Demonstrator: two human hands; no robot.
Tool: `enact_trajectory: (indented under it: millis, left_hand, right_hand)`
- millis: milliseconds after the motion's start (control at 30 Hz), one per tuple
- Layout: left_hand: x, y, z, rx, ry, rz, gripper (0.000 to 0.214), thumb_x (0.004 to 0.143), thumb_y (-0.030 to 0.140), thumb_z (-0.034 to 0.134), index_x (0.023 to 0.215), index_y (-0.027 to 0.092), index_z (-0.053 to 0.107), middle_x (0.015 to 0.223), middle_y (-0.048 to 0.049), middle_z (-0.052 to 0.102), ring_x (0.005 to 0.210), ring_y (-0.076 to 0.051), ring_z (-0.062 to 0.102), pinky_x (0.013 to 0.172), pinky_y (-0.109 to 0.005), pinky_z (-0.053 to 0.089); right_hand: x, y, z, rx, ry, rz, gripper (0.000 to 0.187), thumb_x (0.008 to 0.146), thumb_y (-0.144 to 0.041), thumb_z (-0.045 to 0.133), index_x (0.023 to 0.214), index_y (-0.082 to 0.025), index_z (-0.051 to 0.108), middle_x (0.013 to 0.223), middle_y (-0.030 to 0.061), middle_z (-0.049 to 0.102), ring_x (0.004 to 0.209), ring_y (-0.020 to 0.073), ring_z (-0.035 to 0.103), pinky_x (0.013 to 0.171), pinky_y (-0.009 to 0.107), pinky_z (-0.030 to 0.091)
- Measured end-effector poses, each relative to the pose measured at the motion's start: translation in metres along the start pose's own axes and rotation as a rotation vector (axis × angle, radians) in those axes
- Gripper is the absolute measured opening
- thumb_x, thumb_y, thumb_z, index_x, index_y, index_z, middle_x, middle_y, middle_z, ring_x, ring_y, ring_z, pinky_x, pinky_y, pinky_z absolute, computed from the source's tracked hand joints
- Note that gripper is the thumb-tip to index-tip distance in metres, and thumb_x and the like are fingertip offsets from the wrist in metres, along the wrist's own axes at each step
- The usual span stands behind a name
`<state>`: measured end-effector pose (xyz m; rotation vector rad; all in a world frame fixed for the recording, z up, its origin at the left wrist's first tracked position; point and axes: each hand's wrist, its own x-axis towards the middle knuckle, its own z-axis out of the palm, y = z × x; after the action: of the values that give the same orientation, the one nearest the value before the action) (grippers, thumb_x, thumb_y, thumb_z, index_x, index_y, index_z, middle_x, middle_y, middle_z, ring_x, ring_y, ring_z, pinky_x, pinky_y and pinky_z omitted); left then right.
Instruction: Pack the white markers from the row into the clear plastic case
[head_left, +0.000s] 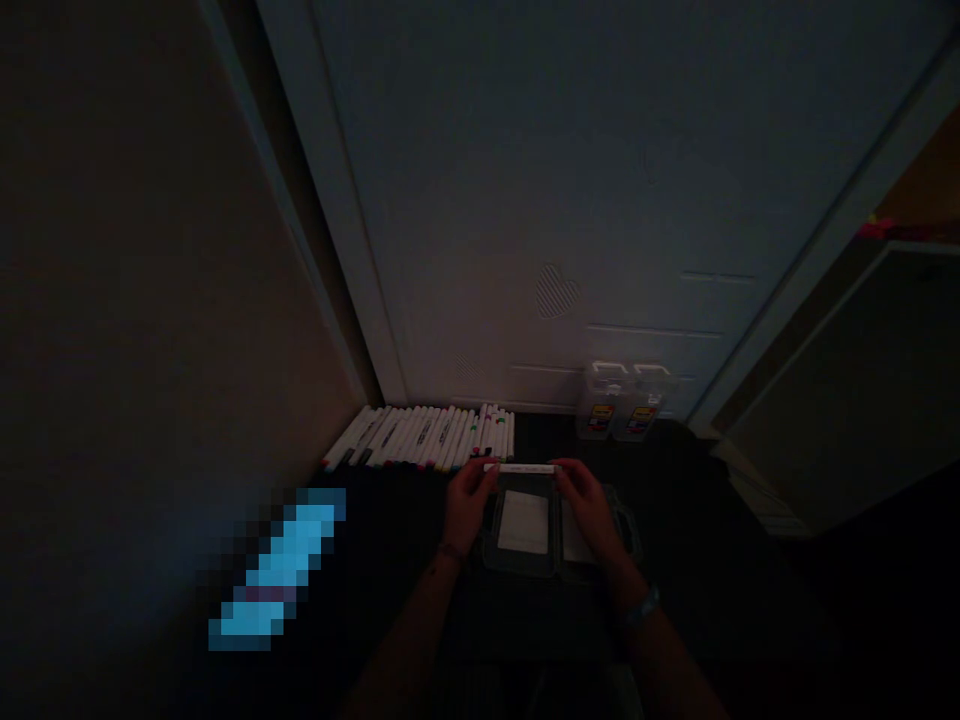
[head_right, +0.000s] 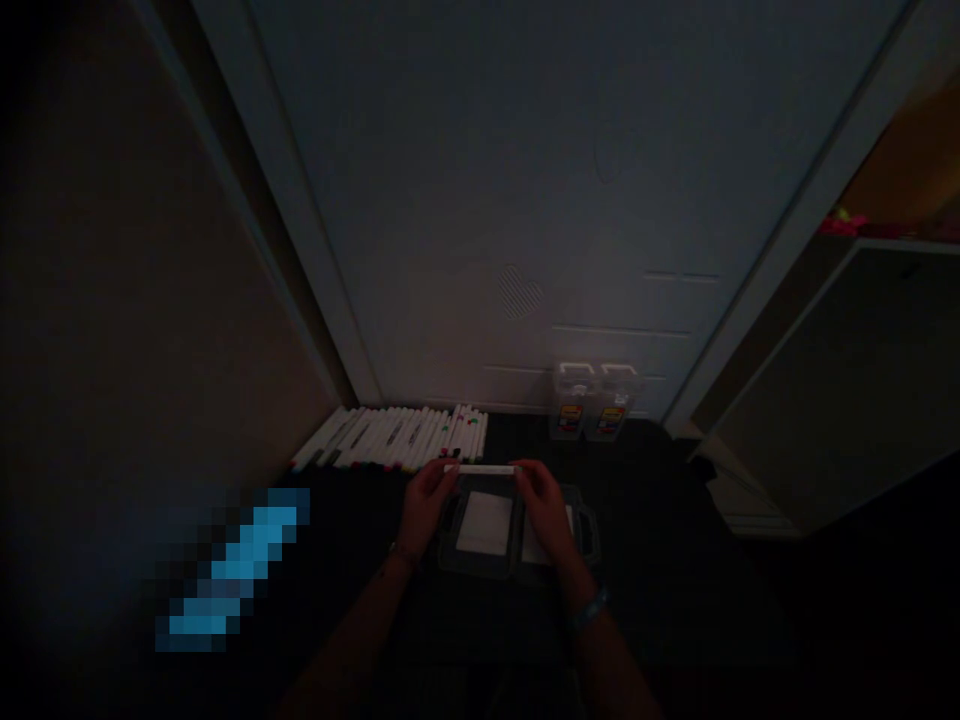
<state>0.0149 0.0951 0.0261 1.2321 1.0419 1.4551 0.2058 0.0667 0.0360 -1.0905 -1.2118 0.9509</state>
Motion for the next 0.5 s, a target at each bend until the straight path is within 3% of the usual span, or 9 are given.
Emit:
enact_trajectory:
  millis: [500]
  left_hand:
    - [-0.0001, 0.0008, -0.0005, 0.042, -0.016, 0.024, 0.028, 0.075, 0.039, 0.062, 0.09, 0.015, 0.062, 0.082, -0.0034, 0.065, 0.078, -0.016, 0.06, 0.07, -0.024, 0.045]
  right_hand:
    - [-0.0001, -0.0003, -0.0002, -0.021, 0.006, 0.004, 0.033, 0.079, -0.051, 0.056, 0.095, -0.023, 0.063, 0.09, 0.004, 0.064, 0.088, 0.0207, 0.059, 0.078, 0.032, 0.047]
